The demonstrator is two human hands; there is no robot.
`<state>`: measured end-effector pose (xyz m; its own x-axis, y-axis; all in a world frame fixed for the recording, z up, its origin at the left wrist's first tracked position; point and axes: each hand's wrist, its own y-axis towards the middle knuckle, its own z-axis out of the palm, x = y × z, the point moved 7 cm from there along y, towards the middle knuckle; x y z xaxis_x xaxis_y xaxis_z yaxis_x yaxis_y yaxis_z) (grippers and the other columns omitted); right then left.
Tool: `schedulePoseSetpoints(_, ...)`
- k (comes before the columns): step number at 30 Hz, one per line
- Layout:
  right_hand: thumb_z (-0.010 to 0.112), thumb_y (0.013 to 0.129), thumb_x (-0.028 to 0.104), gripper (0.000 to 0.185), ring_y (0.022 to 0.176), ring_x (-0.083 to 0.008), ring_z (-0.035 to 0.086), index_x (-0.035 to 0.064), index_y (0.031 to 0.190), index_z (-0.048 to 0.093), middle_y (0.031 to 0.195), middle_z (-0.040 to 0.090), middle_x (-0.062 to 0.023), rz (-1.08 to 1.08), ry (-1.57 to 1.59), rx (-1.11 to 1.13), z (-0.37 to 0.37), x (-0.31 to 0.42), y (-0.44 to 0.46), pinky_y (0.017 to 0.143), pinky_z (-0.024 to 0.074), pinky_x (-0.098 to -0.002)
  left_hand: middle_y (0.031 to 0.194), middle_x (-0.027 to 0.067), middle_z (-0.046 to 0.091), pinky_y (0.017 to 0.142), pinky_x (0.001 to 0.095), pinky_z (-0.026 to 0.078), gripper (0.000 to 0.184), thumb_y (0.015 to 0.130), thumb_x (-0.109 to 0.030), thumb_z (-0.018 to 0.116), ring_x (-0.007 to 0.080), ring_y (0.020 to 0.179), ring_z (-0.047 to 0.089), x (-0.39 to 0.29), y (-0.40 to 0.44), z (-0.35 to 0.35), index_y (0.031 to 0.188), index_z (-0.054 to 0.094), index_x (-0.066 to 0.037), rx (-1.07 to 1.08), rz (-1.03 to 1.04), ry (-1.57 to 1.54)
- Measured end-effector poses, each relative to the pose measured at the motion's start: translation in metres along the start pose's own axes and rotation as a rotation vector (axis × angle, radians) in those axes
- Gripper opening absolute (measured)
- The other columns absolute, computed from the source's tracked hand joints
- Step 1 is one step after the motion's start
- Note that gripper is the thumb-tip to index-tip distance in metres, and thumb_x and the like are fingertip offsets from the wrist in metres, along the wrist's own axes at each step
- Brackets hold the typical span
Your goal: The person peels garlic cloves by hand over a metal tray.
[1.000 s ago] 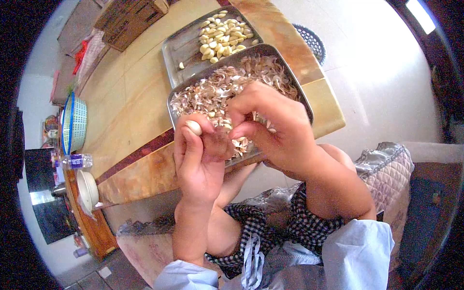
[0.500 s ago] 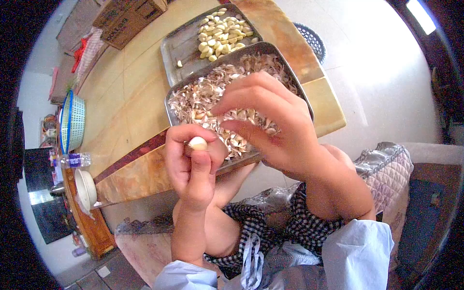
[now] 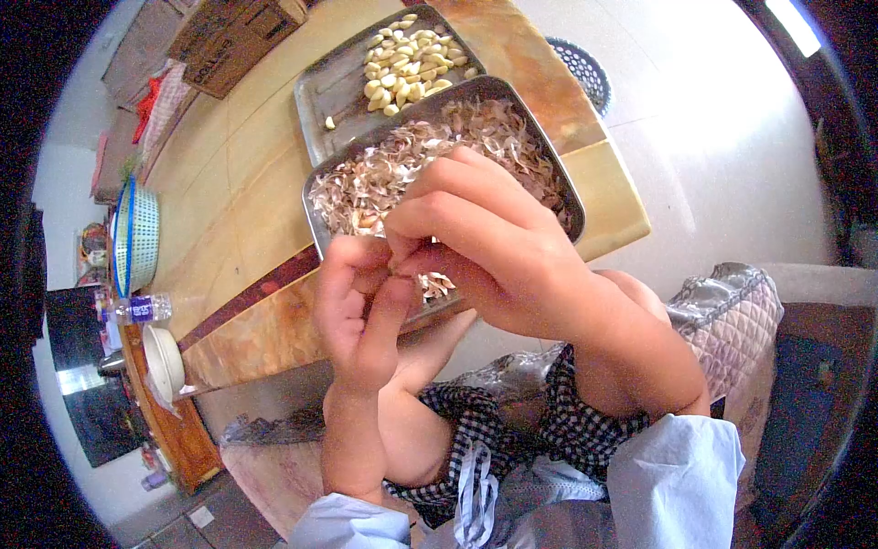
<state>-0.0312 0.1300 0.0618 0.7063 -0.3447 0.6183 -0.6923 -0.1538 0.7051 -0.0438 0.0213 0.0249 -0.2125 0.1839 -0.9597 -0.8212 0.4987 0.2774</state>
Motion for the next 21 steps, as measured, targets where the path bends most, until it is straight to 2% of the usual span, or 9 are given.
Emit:
schedulePoseSetpoints(3, 0.058, 0.065, 0.0, 0.017, 0.066, -0.0245, 0.046, 0.0005, 0.081, 0.05, 0.072, 0.046, -0.0092, 0.033, -0.023, 0.015, 0.004, -0.004, -0.002, 0.059, 0.0371, -0.0311, 0.083, 0.0066, 0.056, 0.062, 0.0185, 0.042, 0.014, 0.085, -0.002, 0.048, 0.0078, 0.071, 0.054, 0.002, 0.001, 0.001, 0.097, 0.043, 0.002, -0.017, 0.004, 0.039)
schedulePoseSetpoints(5, 0.058, 0.066, 0.0, 0.017, 0.066, -0.0247, 0.045, 0.0001, 0.081, 0.049, 0.072, 0.046, -0.0093, 0.028, -0.002, 0.018, 0.003, -0.003, -0.002, 0.059, 0.0371, -0.0315, 0.079, 0.0035, 0.05, 0.053, 0.0168, 0.037, 0.016, 0.088, -0.011, 0.046, 0.0051, 0.06, 0.047, 0.011, -0.001, -0.001, 0.098, 0.041, 0.001, -0.062, -0.137, -0.16)
schedulePoseSetpoints(8, 0.056, 0.066, -0.001, 0.016, 0.067, -0.0252, 0.046, -0.0003, 0.08, 0.048, 0.073, 0.046, -0.0095, 0.03, 0.028, 0.029, 0.002, -0.002, -0.003, 0.06, 0.0372, -0.0317, 0.077, 0.0015, 0.045, 0.048, 0.0162, 0.029, 0.023, 0.089, -0.02, 0.044, 0.0038, 0.053, 0.037, 0.01, 0.001, -0.001, 0.1, 0.038, -0.001, -0.066, -0.125, -0.33)
schedulePoseSetpoints(13, 0.053, 0.07, -0.003, 0.01, 0.07, -0.0242, 0.048, -0.0011, 0.077, 0.047, 0.076, 0.048, -0.0106, 0.071, 0.097, 0.017, 0.001, -0.005, -0.005, 0.063, 0.04, -0.0305, 0.068, 0.0, 0.043, 0.046, 0.0169, 0.026, 0.028, 0.088, -0.025, 0.045, 0.0042, 0.051, 0.034, 0.012, 0.001, -0.007, 0.099, 0.037, -0.001, -0.1, -0.127, -0.427)
schedulePoseSetpoints(15, 0.054, 0.071, -0.004, 0.01, 0.071, -0.021, 0.053, -0.0007, 0.078, 0.049, 0.076, 0.051, -0.0102, 0.284, 0.222, -0.151, -0.005, -0.024, -0.012, 0.064, 0.0431, -0.0285, 0.064, -0.0006, 0.042, 0.046, 0.0172, 0.025, 0.028, 0.088, -0.025, 0.045, 0.0043, 0.05, 0.033, 0.01, 0.002, -0.007, 0.099, 0.037, -0.001, -0.069, -0.078, -0.474)
schedulePoseSetpoints(16, 0.054, 0.071, -0.004, 0.01, 0.071, -0.021, 0.053, -0.0007, 0.078, 0.049, 0.076, 0.051, -0.0102, 0.284, 0.222, -0.151, -0.005, -0.027, -0.013, 0.064, 0.0431, -0.0285, 0.061, -0.0011, 0.041, 0.045, 0.0175, 0.024, 0.028, 0.088, -0.025, 0.046, 0.0043, 0.05, 0.032, 0.009, 0.003, -0.008, 0.099, 0.038, 0.0, -0.074, -0.055, -0.49)
schedulePoseSetpoints(18, 0.056, 0.071, -0.004, 0.013, 0.07, -0.0181, 0.056, 0.0002, 0.081, 0.05, 0.073, 0.054, -0.0089, 0.448, 0.107, -0.084, -0.002, -0.046, -0.019, 0.064, 0.0451, -0.0272, 0.059, -0.0016, 0.04, 0.045, 0.0179, 0.024, 0.028, 0.087, -0.024, 0.047, 0.0044, 0.05, 0.031, 0.006, 0.004, -0.008, 0.098, 0.039, 0.0, -0.08, -0.031, -0.506)
schedulePoseSetpoints(20, 0.059, 0.069, -0.004, 0.019, 0.069, -0.0173, 0.058, 0.0019, 0.086, 0.052, 0.072, 0.057, -0.0078, 0.486, 0.076, -0.118, -0.001, -0.05, -0.019, 0.063, 0.0453, -0.0268, 0.049, -0.0039, 0.029, 0.042, 0.0228, 0.024, 0.032, 0.086, -0.033, 0.048, 0.0064, 0.043, 0.025, 0.003, 0.004, -0.009, 0.091, 0.04, -0.002, -0.107, -0.035, -0.321)
schedulePoseSetpoints(21, 0.059, 0.069, -0.003, 0.02, 0.07, -0.0181, 0.058, 0.0018, 0.087, 0.053, 0.074, 0.057, -0.0081, 0.5, 0.065, -0.097, 0.0, -0.051, -0.017, 0.064, 0.0452, -0.0272, 0.049, -0.0039, 0.029, 0.042, 0.0228, 0.024, 0.032, 0.086, -0.033, 0.048, 0.0064, 0.043, 0.025, 0.005, 0.003, -0.01, 0.091, 0.04, -0.002, -0.107, -0.035, -0.321)
